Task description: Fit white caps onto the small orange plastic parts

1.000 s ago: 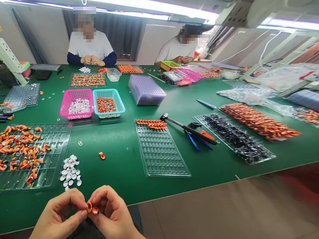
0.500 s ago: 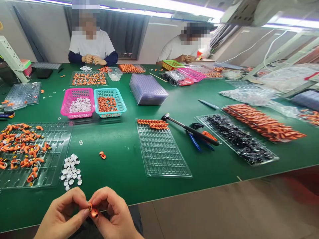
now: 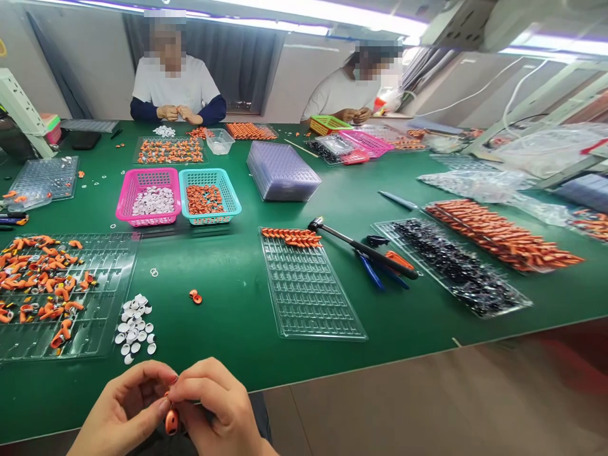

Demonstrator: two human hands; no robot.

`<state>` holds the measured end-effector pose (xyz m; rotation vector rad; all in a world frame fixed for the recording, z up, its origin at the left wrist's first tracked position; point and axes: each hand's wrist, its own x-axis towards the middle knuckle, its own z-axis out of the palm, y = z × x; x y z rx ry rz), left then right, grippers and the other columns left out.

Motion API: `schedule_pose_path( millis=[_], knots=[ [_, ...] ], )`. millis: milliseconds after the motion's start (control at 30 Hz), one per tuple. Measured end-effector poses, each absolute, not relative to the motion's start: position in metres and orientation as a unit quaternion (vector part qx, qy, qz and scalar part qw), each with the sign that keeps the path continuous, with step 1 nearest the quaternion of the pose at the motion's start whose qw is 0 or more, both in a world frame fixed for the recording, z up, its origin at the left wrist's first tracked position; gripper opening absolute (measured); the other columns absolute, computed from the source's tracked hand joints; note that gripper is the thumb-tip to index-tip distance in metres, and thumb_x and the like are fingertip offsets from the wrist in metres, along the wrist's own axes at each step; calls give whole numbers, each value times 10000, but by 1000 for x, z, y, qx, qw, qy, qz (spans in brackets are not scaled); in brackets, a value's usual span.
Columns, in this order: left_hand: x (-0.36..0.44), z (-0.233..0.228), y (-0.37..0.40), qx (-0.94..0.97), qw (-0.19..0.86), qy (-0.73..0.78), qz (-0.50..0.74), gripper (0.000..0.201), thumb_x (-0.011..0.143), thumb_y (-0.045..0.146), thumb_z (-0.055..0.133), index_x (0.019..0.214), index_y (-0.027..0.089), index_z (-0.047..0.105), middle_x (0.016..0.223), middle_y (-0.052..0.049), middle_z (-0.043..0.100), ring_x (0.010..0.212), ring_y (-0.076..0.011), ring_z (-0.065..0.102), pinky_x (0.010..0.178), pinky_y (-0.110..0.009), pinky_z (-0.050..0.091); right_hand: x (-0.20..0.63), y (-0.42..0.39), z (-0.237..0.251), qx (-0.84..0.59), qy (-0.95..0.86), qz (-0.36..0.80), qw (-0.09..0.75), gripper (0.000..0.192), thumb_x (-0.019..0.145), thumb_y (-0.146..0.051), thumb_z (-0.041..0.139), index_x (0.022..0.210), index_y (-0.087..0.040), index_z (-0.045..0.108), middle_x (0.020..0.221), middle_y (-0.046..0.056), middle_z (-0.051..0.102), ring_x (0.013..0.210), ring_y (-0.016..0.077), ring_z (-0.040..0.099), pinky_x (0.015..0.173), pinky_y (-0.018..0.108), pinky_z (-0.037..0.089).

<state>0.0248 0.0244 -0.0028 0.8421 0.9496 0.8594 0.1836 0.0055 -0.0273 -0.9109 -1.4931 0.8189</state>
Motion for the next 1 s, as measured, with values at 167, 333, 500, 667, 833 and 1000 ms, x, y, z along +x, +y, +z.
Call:
schedule_pose_path(
  millis=[167,333,500,667,833,1000],
  knots=[
    [25,5,28,361,744,432,361,310,668,419,876,783,162,745,622,-5,728,559,-116,642,570,-199,508,187,6,-25,-402,-668,309,544,269,868,-54,638,1027,-259,707,830,37,641,763,180,611,678,287,542],
    [20,4,28,391,739,431,339,258,707,405,843,772,166,774,597,-15,737,558,-131,654,587,-206,520,192,6,-21,-396,-644,389,526,253,900,-90,612,1041,-266,725,846,32,620,737,156,648,638,241,541],
    [13,1,25,574,578,458,355,72,819,243,716,857,225,775,755,-16,761,630,-146,695,603,-192,550,198,10,-9,-429,-620,444,484,93,893,-152,614,881,-192,697,735,29,720,666,144,672,647,217,528],
    [13,-3,23,676,427,435,415,202,813,124,693,918,283,760,823,23,776,680,-121,717,648,-148,560,198,12,-5,-460,-630,446,438,113,887,-195,623,814,-162,703,682,39,745,636,145,687,641,204,525],
    [15,-9,22,708,368,412,440,271,815,92,694,985,291,763,905,0,782,771,-145,741,718,-165,582,196,13,-6,-468,-644,410,444,110,866,-179,628,810,-165,722,701,43,762,628,147,701,625,199,538],
    [15,-11,21,722,350,398,445,321,815,80,689,1031,305,765,937,-12,787,788,-161,751,718,-181,592,196,12,-5,-479,-648,390,445,116,841,-153,628,774,-169,721,691,43,762,609,153,704,602,205,545]
  ],
)
